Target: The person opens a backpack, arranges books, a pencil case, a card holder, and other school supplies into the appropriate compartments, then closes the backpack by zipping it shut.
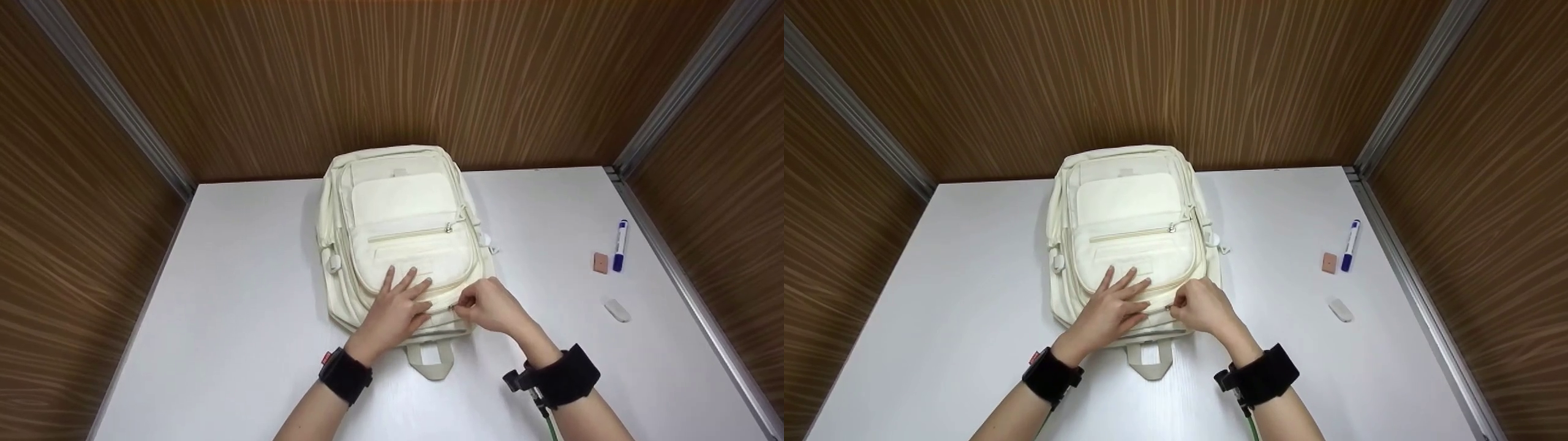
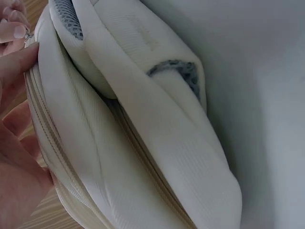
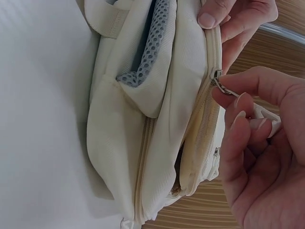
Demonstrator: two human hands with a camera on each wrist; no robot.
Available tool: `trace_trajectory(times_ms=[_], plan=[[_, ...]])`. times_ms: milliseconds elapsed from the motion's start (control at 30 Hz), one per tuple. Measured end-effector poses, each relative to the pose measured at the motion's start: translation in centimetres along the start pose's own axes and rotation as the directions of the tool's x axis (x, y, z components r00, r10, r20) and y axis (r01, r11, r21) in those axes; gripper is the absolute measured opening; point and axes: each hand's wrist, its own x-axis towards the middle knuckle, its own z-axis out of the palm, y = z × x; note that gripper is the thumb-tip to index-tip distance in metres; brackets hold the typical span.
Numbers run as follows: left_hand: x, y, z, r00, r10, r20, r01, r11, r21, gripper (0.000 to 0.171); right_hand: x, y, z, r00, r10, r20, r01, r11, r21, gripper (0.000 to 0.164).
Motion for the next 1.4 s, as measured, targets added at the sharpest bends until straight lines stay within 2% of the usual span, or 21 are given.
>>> trace_trajectory(times_ms=[333,500,700,833,1100,1400], plan=[[-0.1,0.0,-0.1,1.0,-0.002,0.019,0.003,1.0,-0.03,0.013,-0.3,1.6,-0.4,0.997,0.056,-0.045,-0.059,0.996,-0.074,0.012],[-0.3,0.0,-0.3,1.0,-0.007,0.027,0.008,0.998,-0.055,0.012,-0.1,2.2,-0.9,0.99,0.13,-0.058,-0.137,0.982,-0.13,0.012],[-0.7,-0.2,-0.6,1.0,-0.004,0.025,0.007,0.994,-0.114,0.007,0.6,3.3,-2.0,0.981,0.176,-0.076,-0.188,0.962,-0.198,0.013],[-0.8,-0.4,-0.7,0.999,-0.007,0.042,0.012,0.991,-0.135,0.008,1.4,4.6,-2.3,0.979,0.186,-0.089,-0.201,0.956,-0.214,0.014],[-0.6,-0.4,-0.5,0.998,-0.019,0.068,0.027,0.992,-0.12,0.008,2.9,6.3,-2.3,0.977,0.196,-0.081,-0.209,0.954,-0.215,0.015],[-0.6,-0.5,-0.6,0.996,-0.021,0.088,0.031,0.993,-0.117,0.009,4.1,6.8,-2.5,0.971,0.176,-0.164,-0.214,0.944,-0.25,0.011]])
